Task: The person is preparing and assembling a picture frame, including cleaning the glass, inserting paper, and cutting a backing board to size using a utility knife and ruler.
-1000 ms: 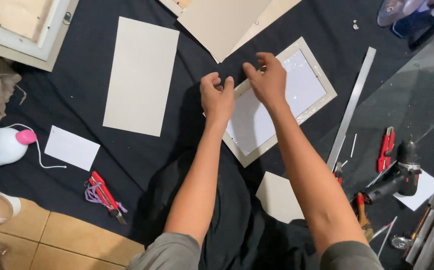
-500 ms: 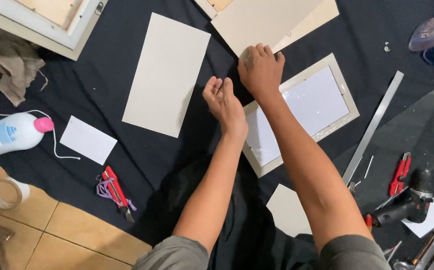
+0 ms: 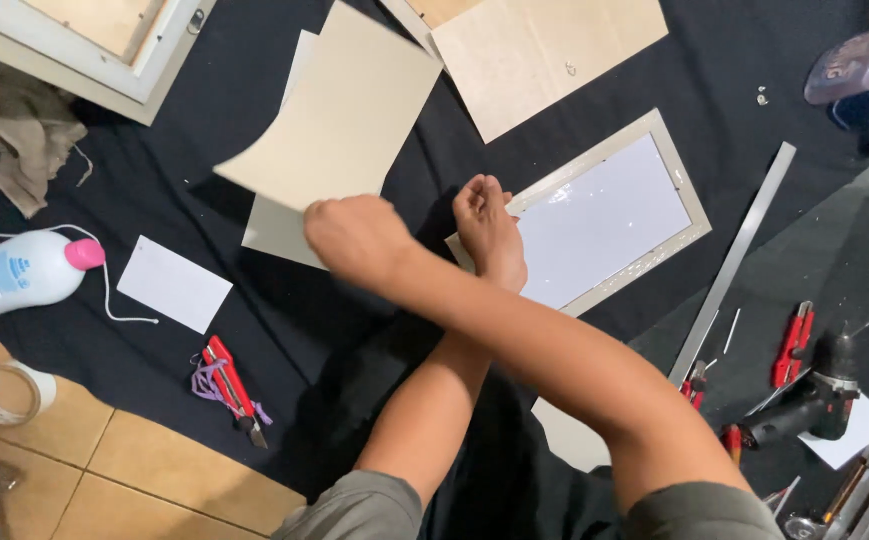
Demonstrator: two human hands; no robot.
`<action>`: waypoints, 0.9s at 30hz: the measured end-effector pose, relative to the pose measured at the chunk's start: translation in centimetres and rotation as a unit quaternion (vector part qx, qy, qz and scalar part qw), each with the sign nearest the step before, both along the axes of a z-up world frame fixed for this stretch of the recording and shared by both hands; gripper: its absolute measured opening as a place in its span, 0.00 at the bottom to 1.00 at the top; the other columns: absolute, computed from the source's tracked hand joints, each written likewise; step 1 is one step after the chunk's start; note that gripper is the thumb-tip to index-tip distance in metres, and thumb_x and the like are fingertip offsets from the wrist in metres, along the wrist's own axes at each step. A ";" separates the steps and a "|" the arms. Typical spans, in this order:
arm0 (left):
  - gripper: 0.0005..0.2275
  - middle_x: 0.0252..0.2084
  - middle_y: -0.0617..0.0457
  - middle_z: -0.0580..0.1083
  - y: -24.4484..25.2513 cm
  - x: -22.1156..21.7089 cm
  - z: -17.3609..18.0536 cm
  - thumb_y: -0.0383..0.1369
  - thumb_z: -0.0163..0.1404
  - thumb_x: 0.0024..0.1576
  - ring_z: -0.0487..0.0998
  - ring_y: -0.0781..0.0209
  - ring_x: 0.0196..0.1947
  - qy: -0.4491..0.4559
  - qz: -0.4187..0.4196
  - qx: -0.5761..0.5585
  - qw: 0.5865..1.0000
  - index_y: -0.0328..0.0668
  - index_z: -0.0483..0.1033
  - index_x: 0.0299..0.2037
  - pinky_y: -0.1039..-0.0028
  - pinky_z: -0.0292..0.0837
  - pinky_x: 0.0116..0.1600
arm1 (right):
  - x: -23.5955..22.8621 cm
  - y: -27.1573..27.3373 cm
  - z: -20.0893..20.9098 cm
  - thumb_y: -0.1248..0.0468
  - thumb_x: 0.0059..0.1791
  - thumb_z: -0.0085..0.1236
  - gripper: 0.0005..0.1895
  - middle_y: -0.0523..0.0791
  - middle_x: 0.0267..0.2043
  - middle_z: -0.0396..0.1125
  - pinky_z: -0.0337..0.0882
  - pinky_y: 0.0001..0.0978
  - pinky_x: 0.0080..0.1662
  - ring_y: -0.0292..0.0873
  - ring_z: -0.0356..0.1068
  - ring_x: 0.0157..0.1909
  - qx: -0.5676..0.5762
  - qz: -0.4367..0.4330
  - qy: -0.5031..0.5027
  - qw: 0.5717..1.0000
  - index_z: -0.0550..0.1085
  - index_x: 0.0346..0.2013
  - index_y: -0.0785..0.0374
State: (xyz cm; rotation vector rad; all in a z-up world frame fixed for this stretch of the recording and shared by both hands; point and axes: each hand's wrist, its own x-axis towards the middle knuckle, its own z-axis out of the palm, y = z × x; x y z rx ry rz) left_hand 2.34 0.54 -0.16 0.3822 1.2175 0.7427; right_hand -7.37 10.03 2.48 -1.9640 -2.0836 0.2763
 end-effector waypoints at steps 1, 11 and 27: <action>0.18 0.49 0.50 0.72 0.2 0.1 0.3 0.41 0.47 0.64 0.76 0.63 0.45 0.024 0.011 0.000 1.000 0.38 0.67 0.59 0.79 0.70 0.39 | -1.7 0.2 -2.3 0.65 0.46 0.52 0.06 0.47 0.22 0.71 0.72 0.46 0.26 0.54 0.72 0.21 -0.024 0.033 -0.029 0.999 0.74 0.24 0.60; 0.26 0.55 0.50 0.71 -1.8 3.6 -13.8 0.54 0.42 0.68 0.75 0.61 0.45 0.010 0.016 -0.105 0.994 0.42 0.64 0.67 0.73 0.70 0.47 | 8.7 1.9 0.1 0.40 0.50 0.52 0.28 0.50 0.38 0.78 0.77 0.57 0.46 0.60 0.78 0.46 -0.100 -0.304 0.154 0.935 0.78 0.50 0.59; 0.19 0.51 0.44 0.70 1.1 -1.5 0.1 0.33 0.45 0.65 0.75 0.57 0.49 0.072 -0.036 0.194 0.978 0.29 0.61 0.62 0.70 0.72 0.57 | 20.4 3.3 -2.1 0.65 0.38 0.75 0.45 0.58 0.59 0.57 0.78 0.51 0.48 0.60 0.63 0.60 -0.035 -0.762 0.371 0.529 0.56 0.60 0.71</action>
